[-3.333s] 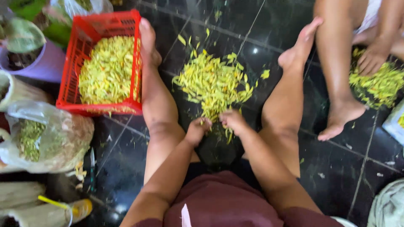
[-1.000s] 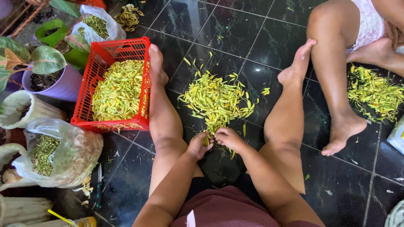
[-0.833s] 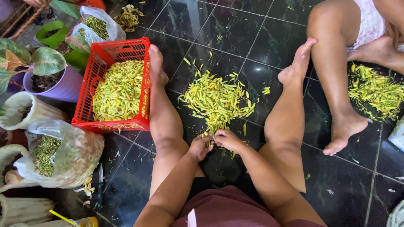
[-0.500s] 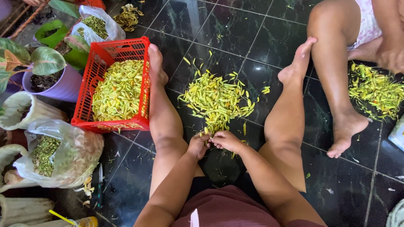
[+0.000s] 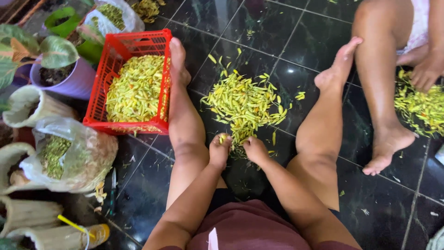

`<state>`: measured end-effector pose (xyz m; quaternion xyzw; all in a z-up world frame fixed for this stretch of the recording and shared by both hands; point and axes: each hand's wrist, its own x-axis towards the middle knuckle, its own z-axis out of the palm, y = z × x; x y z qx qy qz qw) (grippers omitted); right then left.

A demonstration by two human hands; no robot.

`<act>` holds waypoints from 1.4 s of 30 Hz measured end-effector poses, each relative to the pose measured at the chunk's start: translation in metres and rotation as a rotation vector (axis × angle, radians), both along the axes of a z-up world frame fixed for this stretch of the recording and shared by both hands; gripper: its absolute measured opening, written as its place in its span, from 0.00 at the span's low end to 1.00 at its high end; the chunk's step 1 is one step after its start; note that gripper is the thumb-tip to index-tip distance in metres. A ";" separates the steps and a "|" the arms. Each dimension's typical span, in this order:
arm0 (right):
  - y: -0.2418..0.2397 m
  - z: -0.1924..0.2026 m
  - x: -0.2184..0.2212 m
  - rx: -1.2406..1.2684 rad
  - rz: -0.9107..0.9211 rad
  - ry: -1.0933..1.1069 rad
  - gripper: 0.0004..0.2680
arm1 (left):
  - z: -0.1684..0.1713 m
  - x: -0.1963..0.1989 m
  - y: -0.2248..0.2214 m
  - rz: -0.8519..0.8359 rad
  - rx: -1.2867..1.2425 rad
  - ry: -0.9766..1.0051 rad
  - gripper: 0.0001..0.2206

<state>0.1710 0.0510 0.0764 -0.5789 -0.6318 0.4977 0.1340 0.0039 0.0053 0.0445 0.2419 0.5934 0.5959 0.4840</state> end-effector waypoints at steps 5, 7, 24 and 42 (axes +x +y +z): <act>-0.014 0.007 -0.004 0.015 0.125 -0.040 0.15 | 0.013 -0.058 0.040 0.387 0.069 -0.231 0.06; -0.016 0.001 -0.009 0.051 0.183 -0.105 0.14 | 0.135 -0.080 0.060 0.556 0.037 -0.372 0.10; 0.024 0.009 0.056 0.047 0.086 -0.530 0.10 | 0.034 -0.086 0.023 -0.415 0.320 -0.151 0.23; 0.002 0.032 0.019 -0.350 -0.068 0.148 0.16 | -0.010 -0.002 -0.023 -0.627 -0.380 0.279 0.26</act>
